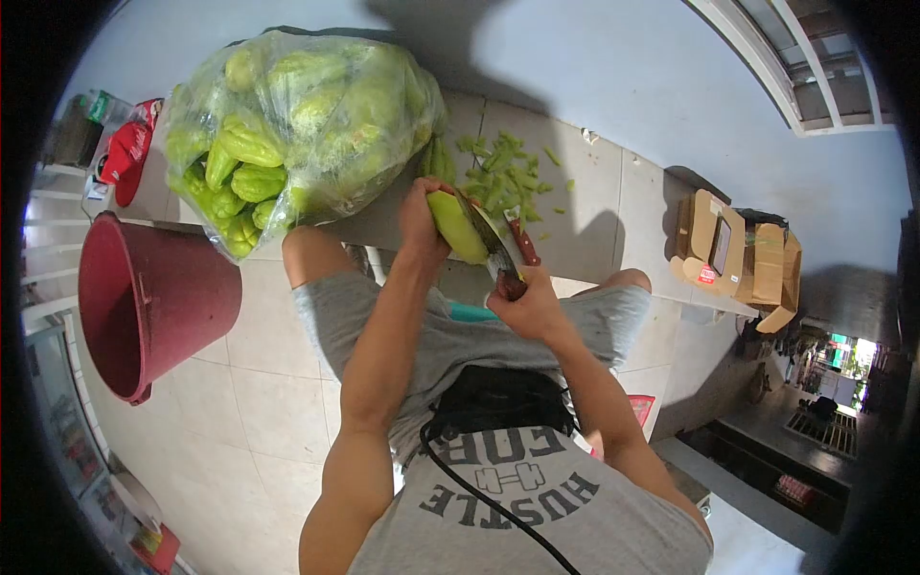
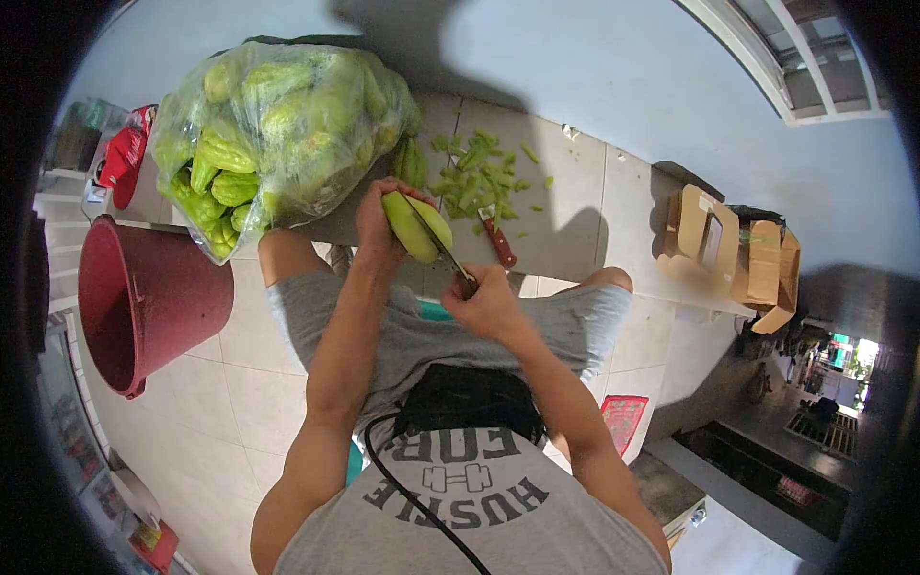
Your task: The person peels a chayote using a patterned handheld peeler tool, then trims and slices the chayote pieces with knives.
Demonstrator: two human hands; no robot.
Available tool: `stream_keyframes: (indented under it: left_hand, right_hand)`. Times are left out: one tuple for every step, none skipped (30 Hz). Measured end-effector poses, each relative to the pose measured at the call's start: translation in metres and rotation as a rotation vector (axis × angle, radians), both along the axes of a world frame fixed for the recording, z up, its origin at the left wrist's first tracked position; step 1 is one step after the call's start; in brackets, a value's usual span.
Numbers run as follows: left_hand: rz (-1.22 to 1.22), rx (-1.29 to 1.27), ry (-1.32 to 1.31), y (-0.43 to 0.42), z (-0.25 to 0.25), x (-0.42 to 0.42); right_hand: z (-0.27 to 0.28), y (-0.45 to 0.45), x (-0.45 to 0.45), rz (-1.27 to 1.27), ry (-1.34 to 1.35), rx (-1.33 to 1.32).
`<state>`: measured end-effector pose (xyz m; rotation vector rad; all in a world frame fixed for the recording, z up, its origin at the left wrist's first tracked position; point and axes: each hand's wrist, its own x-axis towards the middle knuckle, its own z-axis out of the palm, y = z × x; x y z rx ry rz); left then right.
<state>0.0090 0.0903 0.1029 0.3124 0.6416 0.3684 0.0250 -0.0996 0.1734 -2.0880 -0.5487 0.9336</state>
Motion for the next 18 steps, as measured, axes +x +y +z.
stream_keyframes:
  left_hand:
    - [-0.027,-0.050,-0.002,-0.001,0.004,0.000]
    - [-0.055,-0.101,-0.004,-0.003,0.008,-0.001]
    - [-0.055,-0.101,-0.004,-0.005,0.013,-0.001]
    - [-0.024,-0.034,0.050,-0.006,0.017,-0.002]
    - [0.006,0.034,0.103,-0.007,0.020,-0.003]
    - [0.005,0.037,0.100,-0.005,0.020,-0.001]
    - [-0.022,0.062,0.043,-0.003,0.018,-0.001]
    - [-0.042,0.085,-0.014,-0.002,0.015,-0.001]
    - [-0.039,0.086,-0.014,-0.004,0.013,0.000]
    - [-0.057,-0.046,-0.004,-0.010,0.010,-0.002]
    - [-0.065,-0.172,-0.004,-0.010,0.006,0.000]
    - [-0.062,-0.169,-0.006,-0.009,0.001,0.003]
    - [-0.063,-0.204,-0.008,-0.011,-0.003,0.002]
    - [-0.059,-0.233,-0.018,-0.011,-0.003,0.003]
    - [-0.060,-0.228,-0.024,-0.010,-0.002,0.006]
    - [-0.055,-0.300,-0.049,-0.013,-0.001,0.005]
    - [-0.048,-0.374,-0.073,-0.015,0.003,0.004]
    - [-0.051,-0.374,-0.072,-0.017,0.007,0.003]
  right_hand:
    - [0.003,0.002,-0.001,0.030,-0.050,0.025]
    - [0.007,0.004,-0.001,0.059,-0.101,0.049]
    - [0.007,0.004,-0.001,0.058,-0.101,0.048]
    - [0.005,0.002,-0.001,0.018,-0.072,0.039]
    - [0.004,0.001,-0.002,-0.024,-0.044,0.030]
    - [0.000,0.000,0.001,-0.025,-0.047,0.033]
    - [-0.006,-0.004,0.002,-0.003,-0.051,0.022]
    - [-0.005,-0.004,0.003,0.025,-0.054,0.009]
    - [-0.004,-0.002,0.002,0.028,-0.055,0.010]
    - [-0.002,-0.001,-0.003,0.006,-0.049,0.011]
    - [0.000,0.004,-0.002,-0.006,-0.052,0.018]
    - [0.001,0.006,0.000,-0.003,-0.055,0.021]
    - [0.002,0.004,-0.003,0.006,-0.092,0.034]
    - [0.002,0.005,-0.003,0.020,-0.140,0.053]
    - [0.001,0.007,0.000,0.019,-0.146,0.058]
    - [-0.001,0.006,0.000,0.038,-0.165,0.077]
    - [-0.001,0.007,0.000,0.057,-0.183,0.094]
    - [0.002,0.007,0.000,0.055,-0.183,0.094]
